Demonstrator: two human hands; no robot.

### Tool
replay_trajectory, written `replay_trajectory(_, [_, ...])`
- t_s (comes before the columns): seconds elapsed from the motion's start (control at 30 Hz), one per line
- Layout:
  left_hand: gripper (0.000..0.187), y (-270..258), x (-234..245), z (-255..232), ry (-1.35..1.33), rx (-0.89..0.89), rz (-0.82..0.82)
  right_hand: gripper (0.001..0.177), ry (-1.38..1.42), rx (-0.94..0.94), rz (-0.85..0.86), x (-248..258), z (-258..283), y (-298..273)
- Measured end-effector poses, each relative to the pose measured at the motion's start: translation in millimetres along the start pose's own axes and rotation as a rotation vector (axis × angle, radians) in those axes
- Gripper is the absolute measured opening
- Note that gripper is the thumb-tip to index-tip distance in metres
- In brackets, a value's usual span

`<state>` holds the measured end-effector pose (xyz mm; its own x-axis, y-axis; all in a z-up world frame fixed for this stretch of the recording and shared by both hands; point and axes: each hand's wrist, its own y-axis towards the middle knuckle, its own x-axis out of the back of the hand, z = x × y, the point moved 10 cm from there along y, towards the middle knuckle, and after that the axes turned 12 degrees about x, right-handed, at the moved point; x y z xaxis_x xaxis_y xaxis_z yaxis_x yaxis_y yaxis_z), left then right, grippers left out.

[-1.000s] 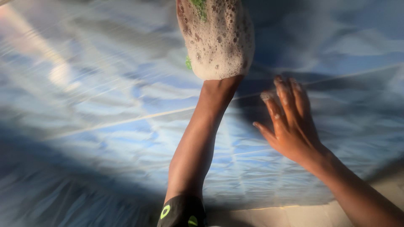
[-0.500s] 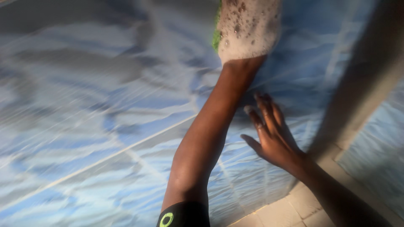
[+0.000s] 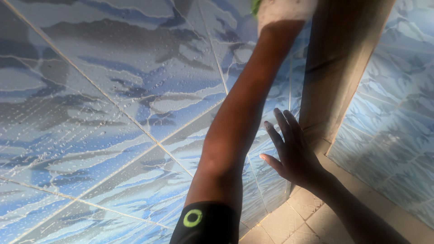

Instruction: The person scrubs blue patterned bathroom wall tiles using a green soapy sponge. They repeatedly wipe the wall surface in circular and back-and-forth motions, occasionally dipping the sponge into a white bucket on the floor to reload soap.

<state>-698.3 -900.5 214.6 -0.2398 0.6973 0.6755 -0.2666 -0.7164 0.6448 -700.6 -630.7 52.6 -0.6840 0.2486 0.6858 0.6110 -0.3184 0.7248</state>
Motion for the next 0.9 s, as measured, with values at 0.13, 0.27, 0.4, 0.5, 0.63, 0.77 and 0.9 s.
replay_trajectory(0.13, [0.031, 25, -18, -19, -0.020, -0.121, 0.002, 0.084, 0.002, 0.005, -0.015, 3, 6, -3])
replay_trajectory(0.27, [0.029, 9, -21, -11, -0.029, -0.234, -0.056, 0.084, 0.012, 0.001, 0.012, -4, 16, 3])
replay_trajectory(0.4, [0.028, -24, -2, 21, -0.013, -0.295, -0.076, 0.081, 0.053, 0.025, 0.010, -8, 37, 17])
replay_trajectory(0.5, [0.034, -68, 26, 55, -0.009, -0.338, -0.119, 0.083, 0.092, 0.063, -0.018, -11, 57, 27])
replay_trajectory(0.63, [0.057, -127, 46, 107, 0.156, -0.299, 0.060, 0.083, 0.136, 0.098, -0.002, -23, 83, 43])
replay_trajectory(0.77, [0.057, -198, 107, 151, 0.102, -0.379, -0.079, 0.081, 0.190, 0.180, -0.061, -31, 119, 60])
replay_trajectory(0.9, [0.040, -263, 166, 192, 0.082, -0.427, -0.197, 0.079, 0.275, 0.305, -0.197, -35, 161, 73])
